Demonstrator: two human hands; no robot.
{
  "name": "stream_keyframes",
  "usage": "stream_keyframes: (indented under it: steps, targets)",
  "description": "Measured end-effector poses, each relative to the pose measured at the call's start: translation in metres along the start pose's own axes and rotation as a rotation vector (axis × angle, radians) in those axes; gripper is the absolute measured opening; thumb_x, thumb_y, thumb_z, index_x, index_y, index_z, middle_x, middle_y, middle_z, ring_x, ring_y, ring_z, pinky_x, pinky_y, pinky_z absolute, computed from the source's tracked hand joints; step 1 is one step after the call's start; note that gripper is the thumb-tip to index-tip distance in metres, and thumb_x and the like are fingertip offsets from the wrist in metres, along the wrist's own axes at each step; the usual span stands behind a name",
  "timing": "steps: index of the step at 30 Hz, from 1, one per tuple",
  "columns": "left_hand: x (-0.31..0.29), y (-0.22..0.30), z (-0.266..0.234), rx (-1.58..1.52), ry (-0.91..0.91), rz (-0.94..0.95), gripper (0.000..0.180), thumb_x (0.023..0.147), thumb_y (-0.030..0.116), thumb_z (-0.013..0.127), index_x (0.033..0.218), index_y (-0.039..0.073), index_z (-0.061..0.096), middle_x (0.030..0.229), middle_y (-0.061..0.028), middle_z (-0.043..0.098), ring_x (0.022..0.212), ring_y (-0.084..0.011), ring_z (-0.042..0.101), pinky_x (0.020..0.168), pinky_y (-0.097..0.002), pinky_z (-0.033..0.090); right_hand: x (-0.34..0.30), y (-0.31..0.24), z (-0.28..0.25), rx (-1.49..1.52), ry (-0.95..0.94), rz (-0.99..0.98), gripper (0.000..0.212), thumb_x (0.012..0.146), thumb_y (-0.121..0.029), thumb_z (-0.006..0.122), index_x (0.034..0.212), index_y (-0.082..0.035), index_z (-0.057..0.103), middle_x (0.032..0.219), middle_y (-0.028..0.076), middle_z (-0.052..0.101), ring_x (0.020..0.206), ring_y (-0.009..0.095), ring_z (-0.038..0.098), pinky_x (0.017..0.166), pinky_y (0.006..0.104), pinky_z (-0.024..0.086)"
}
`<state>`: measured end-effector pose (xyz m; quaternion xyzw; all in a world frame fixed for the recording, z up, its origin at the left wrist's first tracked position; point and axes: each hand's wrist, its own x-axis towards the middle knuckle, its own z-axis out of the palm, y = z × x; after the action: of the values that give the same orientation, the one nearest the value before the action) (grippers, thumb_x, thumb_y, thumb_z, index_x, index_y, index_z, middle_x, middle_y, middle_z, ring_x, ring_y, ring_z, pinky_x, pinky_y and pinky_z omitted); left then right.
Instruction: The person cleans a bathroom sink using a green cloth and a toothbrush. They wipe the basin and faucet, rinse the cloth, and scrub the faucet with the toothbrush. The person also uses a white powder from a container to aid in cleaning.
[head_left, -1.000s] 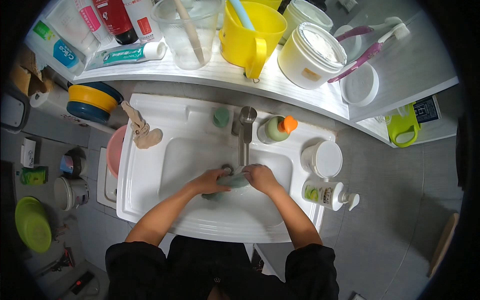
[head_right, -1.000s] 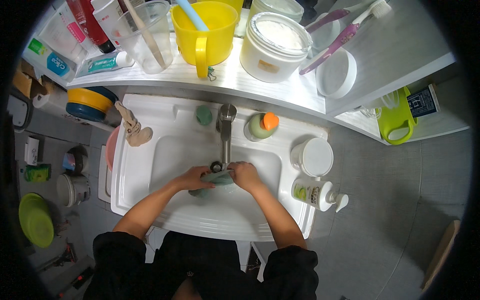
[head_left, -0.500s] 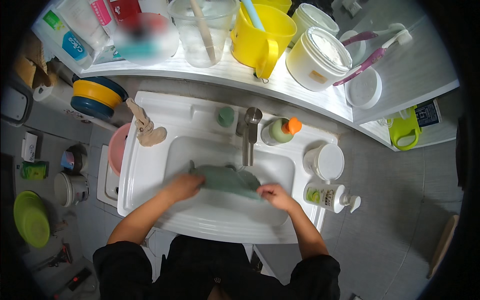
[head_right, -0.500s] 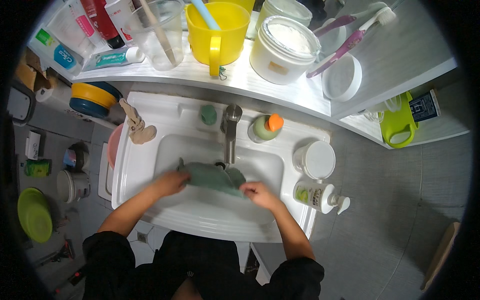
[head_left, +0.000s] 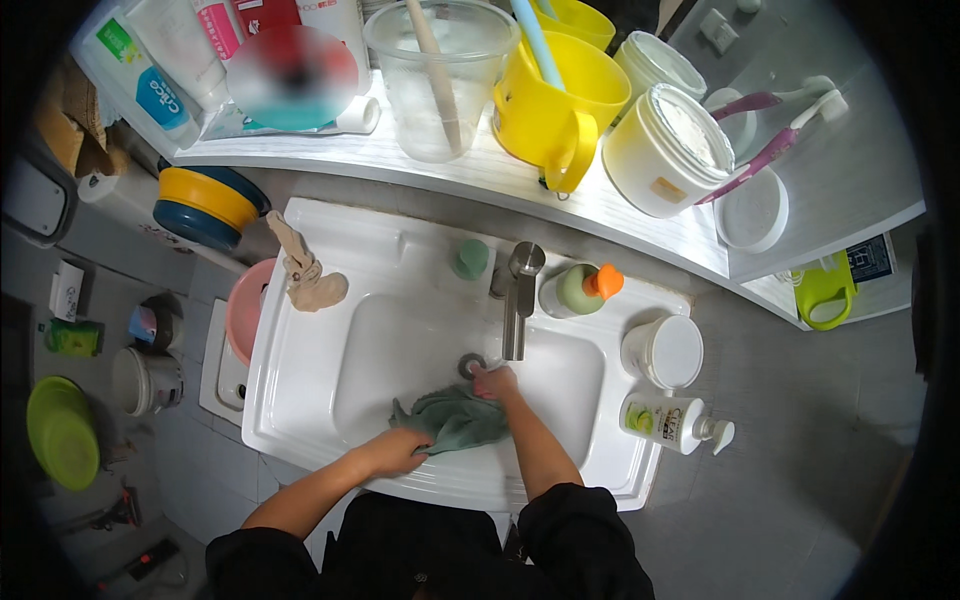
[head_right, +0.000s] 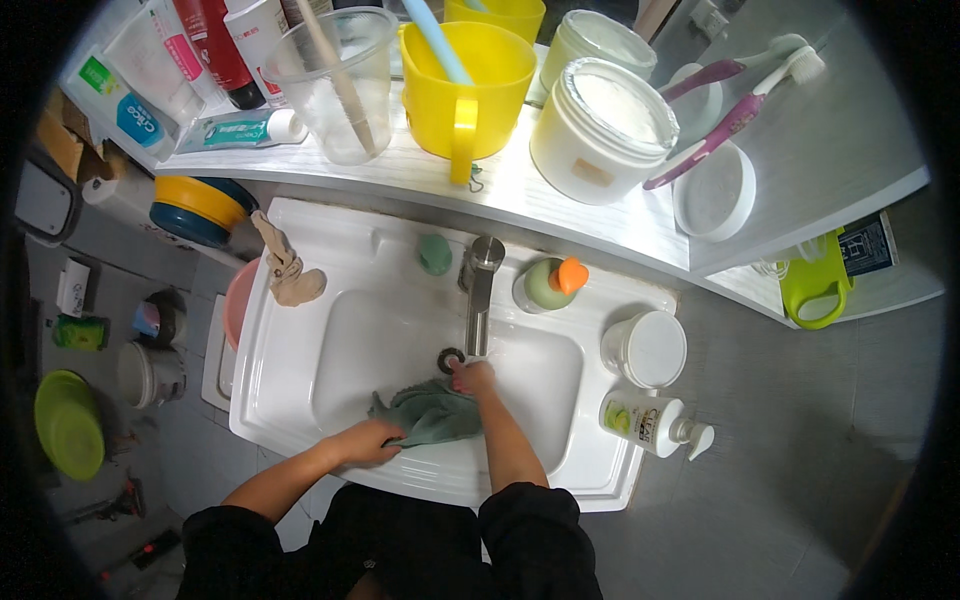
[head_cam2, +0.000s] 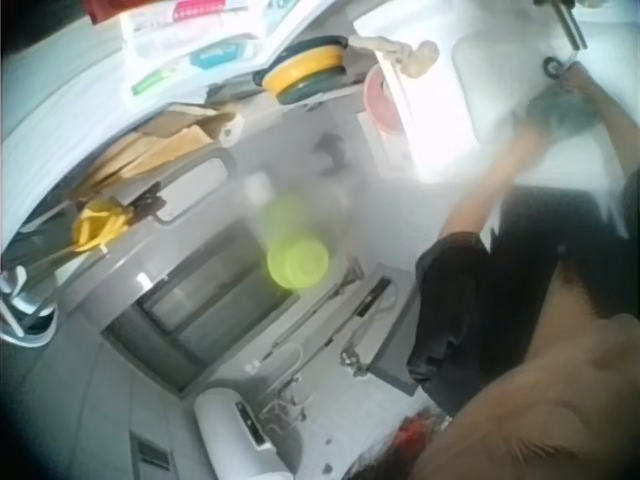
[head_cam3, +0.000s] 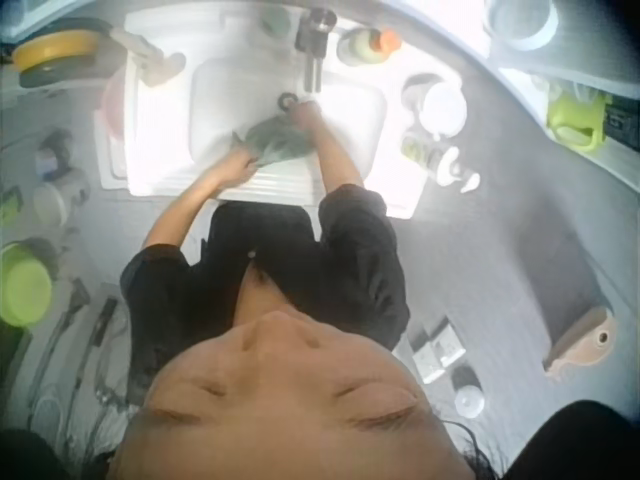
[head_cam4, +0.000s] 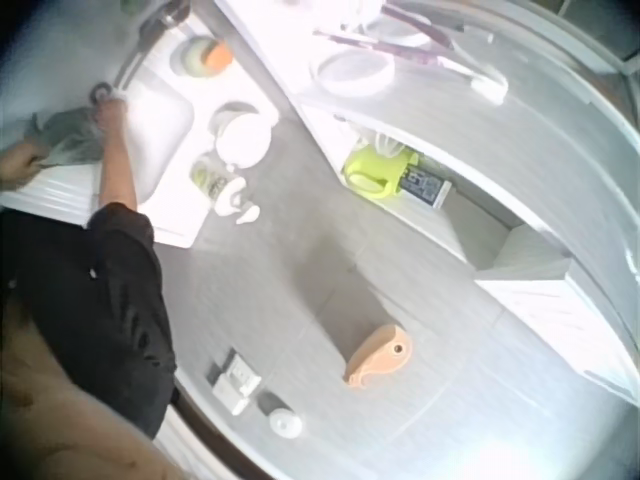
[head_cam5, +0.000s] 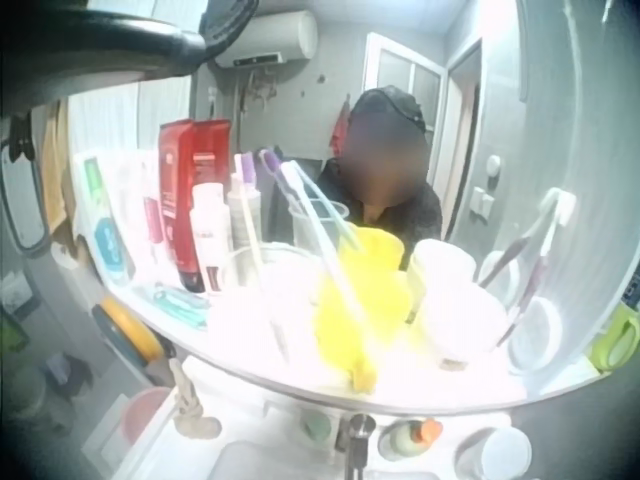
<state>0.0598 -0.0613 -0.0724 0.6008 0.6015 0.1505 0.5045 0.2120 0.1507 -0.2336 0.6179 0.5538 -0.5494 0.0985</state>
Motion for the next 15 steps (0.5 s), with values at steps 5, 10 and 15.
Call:
stream_keyframes:
  steps: [5,10,15]
  targets:
    - [-0.014,-0.012,0.011,-0.004,0.115,-0.038,0.029,0.079,0.019,0.057,0.102,0.001,0.060,0.095,-0.0189,0.061,0.087,-0.0369,0.057,0.077,-0.0416,0.046,-0.048,-0.042,-0.003,-0.267,0.175,0.006,0.040,0.074,-0.043,0.066,0.070,-0.003,0.066,0.065,0.010,0.065,0.060,0.021,0.064,0.062,0.0332,0.052]
    - [-0.014,-0.005,0.006,0.032,0.132,-0.050,0.030,0.079,0.019,0.058,0.103,0.002,0.060,0.101,-0.0187,0.060,0.090,-0.0363,0.056,0.080,-0.0404,0.045,-0.033,0.029,-0.003,-0.361,0.174,-0.331,0.035,0.075,-0.039,0.061,0.080,-0.005,0.067,0.072,0.011,0.066,0.065,0.027,0.064,0.068,0.0379,0.051]
    - [-0.012,-0.006,0.005,-0.004,0.443,0.005,0.031,0.081,0.020,0.058,0.107,0.002,0.057,0.100,-0.0162,0.060,0.092,-0.0320,0.057,0.080,-0.0375,0.045,-0.136,-0.018,-0.064,-0.311,0.322,-0.511,0.015,0.079,-0.018,0.060,0.080,-0.003,0.064,0.075,0.009,0.064,0.064,0.016,0.061,0.065,0.0281,0.049]
